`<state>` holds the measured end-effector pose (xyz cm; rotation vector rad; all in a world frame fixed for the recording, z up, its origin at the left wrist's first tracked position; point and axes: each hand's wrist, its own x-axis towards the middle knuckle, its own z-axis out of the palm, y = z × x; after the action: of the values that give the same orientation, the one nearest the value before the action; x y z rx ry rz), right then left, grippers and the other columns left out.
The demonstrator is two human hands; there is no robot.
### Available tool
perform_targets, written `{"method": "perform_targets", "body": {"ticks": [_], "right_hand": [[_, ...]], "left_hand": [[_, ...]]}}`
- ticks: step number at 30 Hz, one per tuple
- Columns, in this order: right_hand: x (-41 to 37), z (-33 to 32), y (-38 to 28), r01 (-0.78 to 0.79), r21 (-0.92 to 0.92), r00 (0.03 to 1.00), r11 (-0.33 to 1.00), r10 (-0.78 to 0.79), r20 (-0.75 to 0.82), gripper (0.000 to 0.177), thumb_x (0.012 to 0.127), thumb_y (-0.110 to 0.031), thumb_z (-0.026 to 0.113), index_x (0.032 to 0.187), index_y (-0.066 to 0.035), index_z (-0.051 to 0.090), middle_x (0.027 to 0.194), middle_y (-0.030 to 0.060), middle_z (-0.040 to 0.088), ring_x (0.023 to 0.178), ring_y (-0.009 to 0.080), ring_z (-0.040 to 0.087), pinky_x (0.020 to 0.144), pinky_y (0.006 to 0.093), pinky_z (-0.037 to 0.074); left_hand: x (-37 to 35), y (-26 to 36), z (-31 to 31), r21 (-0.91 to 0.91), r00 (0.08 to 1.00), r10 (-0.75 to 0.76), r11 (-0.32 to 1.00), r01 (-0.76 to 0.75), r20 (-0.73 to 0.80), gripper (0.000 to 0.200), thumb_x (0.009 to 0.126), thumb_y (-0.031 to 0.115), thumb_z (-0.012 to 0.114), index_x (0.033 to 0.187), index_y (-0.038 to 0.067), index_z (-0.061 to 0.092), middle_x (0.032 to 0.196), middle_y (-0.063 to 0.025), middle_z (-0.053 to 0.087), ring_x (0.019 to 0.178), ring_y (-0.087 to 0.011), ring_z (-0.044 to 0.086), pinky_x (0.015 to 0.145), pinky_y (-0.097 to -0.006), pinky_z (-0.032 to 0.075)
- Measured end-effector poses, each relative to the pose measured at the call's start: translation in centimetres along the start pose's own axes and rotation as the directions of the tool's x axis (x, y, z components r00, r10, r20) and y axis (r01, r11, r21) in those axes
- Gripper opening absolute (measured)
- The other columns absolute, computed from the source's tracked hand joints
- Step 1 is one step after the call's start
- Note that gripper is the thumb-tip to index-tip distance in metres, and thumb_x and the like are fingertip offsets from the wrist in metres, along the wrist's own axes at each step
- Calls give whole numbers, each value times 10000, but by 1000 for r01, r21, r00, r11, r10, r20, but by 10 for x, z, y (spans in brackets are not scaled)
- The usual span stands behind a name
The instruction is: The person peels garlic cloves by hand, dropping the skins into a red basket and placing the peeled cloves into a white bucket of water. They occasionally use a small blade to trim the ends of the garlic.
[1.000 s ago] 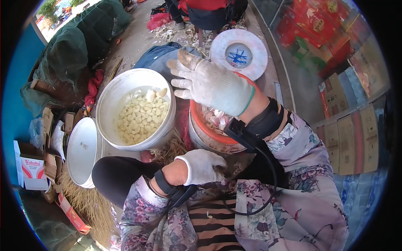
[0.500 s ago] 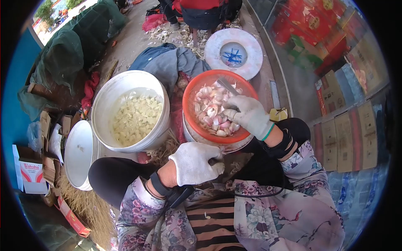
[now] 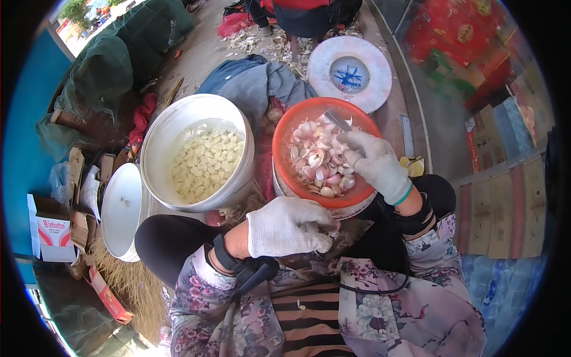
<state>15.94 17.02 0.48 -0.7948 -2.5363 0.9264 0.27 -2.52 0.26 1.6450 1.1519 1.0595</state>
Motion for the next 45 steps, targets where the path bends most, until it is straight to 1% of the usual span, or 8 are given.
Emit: {"method": "perform_targets", "body": {"ticks": [2, 6, 9, 15, 22, 28, 31, 45], "right_hand": [[0, -9, -3, -52, 184, 998, 982, 44, 51, 252, 887, -112, 592, 1116, -17, 641, 892, 121, 679, 782, 256, 667, 728, 328, 515], [1, -15, -9, -309, 621, 941, 720, 135, 312, 254, 949, -131, 577, 1115, 58, 607, 868, 2, 633, 816, 110, 618, 726, 261, 512], [-1, -1, -2, -134, 707, 987, 695, 28, 160, 240, 946, -122, 576, 1122, 39, 604, 915, 21, 644, 800, 88, 621, 694, 226, 511], [-11, -5, -30, -374, 819, 920, 435, 65, 386, 241, 947, -148, 581, 1111, 24, 617, 970, 32, 653, 828, 83, 635, 684, 201, 513], [-9, 14, -22, -301, 764, 940, 570, 43, 338, 214, 965, -193, 552, 973, -4, 653, 708, 8, 588, 546, 54, 518, 496, 195, 403], [-7, 17, -12, -374, 746, 898, 551, 15, 440, 244, 952, -171, 598, 1076, 39, 613, 924, 58, 645, 761, 97, 631, 640, 213, 527], [-8, 21, -10, -369, 744, 902, 557, 22, 431, 219, 957, -159, 585, 1042, 40, 616, 865, 53, 637, 671, 89, 612, 565, 209, 509], [-12, 19, -31, -257, 680, 935, 687, -3, 356, 205, 960, -147, 543, 886, 30, 617, 708, 42, 573, 534, 94, 559, 472, 220, 464]], "left_hand": [[2, -11, 5, 53, 996, 65, 997, -62, -59, 307, 804, 162, 757, 1073, 31, 686, 990, -89, 701, 870, -171, 679, 794, -291, 535], [6, 13, 5, -160, 938, -310, 945, 285, -157, 228, 857, 153, 720, 1048, 32, 691, 887, -42, 702, 714, -88, 633, 698, -247, 536], [8, 7, 7, -74, 934, -295, 955, 286, -201, 197, 869, 117, 703, 1049, 35, 693, 859, -39, 697, 669, -66, 618, 645, -224, 527], [19, 8, 15, -203, 791, -438, 899, 387, -427, 190, 884, 47, 660, 1066, -6, 676, 841, -47, 689, 644, -57, 593, 596, -221, 507], [17, 2, 18, -336, 691, -472, 881, 335, -548, 216, 872, 37, 673, 1081, -16, 669, 913, -109, 721, 800, -91, 657, 698, -239, 539], [20, 2, 21, -243, 623, -416, 906, 346, -663, 182, 861, 58, 692, 1032, -3, 692, 892, -96, 725, 755, -79, 644, 688, -236, 530], [21, 2, 22, -182, 667, -323, 944, 274, -672, 129, 905, 40, 639, 999, -42, 671, 722, -39, 659, 562, -56, 569, 501, -206, 457], [18, -2, 21, 11, 694, -223, 949, 315, -685, 89, 799, 3, 660, 886, 13, 675, 698, -100, 659, 641, -108, 637, 632, -256, 517]]}}
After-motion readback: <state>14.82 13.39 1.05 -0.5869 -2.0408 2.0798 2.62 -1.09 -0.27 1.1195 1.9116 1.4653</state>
